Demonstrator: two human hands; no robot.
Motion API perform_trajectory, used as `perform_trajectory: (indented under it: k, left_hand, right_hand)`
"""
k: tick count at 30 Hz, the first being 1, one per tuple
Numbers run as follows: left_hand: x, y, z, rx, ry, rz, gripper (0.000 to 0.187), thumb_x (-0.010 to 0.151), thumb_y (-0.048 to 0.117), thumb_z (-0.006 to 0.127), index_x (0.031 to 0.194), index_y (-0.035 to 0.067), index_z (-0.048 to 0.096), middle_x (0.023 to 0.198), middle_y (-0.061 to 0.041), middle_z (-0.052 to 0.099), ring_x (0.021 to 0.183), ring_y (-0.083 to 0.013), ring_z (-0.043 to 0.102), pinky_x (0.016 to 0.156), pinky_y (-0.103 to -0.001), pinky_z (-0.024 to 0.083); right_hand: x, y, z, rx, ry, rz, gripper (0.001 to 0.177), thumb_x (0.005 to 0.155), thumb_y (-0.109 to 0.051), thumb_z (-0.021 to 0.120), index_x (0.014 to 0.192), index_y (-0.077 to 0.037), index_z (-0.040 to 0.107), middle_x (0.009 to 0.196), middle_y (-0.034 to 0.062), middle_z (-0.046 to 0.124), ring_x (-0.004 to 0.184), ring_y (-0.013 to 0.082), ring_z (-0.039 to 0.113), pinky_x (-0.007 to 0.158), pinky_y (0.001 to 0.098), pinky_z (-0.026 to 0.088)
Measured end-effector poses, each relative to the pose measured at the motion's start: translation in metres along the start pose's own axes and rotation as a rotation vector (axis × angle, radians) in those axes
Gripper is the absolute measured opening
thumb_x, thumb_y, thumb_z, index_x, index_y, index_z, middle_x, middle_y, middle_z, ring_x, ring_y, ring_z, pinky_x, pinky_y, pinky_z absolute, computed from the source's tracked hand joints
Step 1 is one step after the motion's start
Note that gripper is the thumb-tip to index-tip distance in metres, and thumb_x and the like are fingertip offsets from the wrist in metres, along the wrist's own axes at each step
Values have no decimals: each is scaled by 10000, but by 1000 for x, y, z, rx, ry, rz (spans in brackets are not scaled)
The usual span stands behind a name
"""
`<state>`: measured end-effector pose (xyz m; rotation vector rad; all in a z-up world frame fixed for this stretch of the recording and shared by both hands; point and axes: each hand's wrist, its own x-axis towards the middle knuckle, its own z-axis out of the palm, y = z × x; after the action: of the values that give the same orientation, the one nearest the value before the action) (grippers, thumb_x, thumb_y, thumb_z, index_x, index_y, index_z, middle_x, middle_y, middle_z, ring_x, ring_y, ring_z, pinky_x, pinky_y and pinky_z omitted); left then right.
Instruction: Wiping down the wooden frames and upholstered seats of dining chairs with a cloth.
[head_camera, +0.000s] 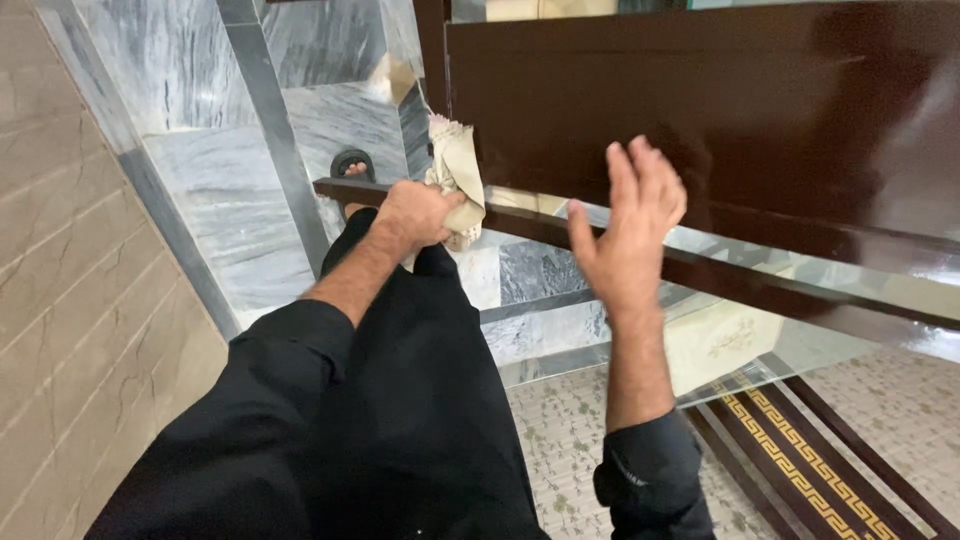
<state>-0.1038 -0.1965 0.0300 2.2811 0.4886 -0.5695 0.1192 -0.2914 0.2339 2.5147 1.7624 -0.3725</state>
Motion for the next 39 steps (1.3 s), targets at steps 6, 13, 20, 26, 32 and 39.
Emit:
perform_trajectory:
  k: [6, 13, 20, 26, 32, 39]
  left_hand:
    - [16, 25, 7, 23, 2, -146, 500, 711, 360, 840, 1152, 161, 711, 931, -49, 748, 890, -231, 731, 768, -405, 582]
    - [48, 20, 41, 206, -136, -203, 106, 874, 202, 767, 955, 138, 791, 924, -12, 785, 887, -200, 762, 722, -404, 630]
    - [-10, 16, -21, 80, -107, -71, 614, 817, 329, 789, 1388, 372, 569, 965, -38, 752, 876, -240, 728, 752, -418, 589]
    - [49, 7, 42, 336, -236, -132, 304, 970, 291, 691, 1266, 327, 639, 862, -9, 750, 684, -173, 709, 564, -362, 605]
    - [64, 24, 45, 498, -318, -165, 133, 892, 233, 768, 965, 123, 782, 843, 39, 703, 659, -122, 638, 529, -322, 531]
    - [17, 28, 6, 439, -191, -115, 572, 928, 175, 698, 1451, 280, 489, 813, -6, 679, 664, -209, 669, 478, -440, 541]
  right_hand:
    - [-28, -29, 20, 3, -204, -28, 526, 926, -288, 792, 1391, -105, 627, 1307, 97, 638, 1247, 281, 532, 1119, 553, 314]
    - [-38, -6, 66, -115, -261, -107, 606, 650, -242, 810, 1230, -110, 696, 1191, 88, 701, 1145, 312, 578, 978, 540, 374]
    - [-44, 3, 78, -241, -160, -203, 491, 826, 16, 649, 1284, -148, 716, 1220, 51, 727, 1123, 256, 624, 995, 447, 406]
    - [-43, -1, 77, -349, -168, -199, 528, 817, -14, 662, 1308, -201, 708, 1202, 28, 722, 1089, 268, 612, 980, 488, 393]
    - [-45, -1, 76, -352, -214, -202, 539, 832, -22, 660, 1336, -211, 695, 1230, 35, 714, 1100, 271, 605, 971, 488, 385]
    - [-46, 0, 79, -349, -214, -174, 574, 818, -7, 667, 1347, -231, 689, 1240, 29, 712, 1118, 264, 597, 1002, 484, 371]
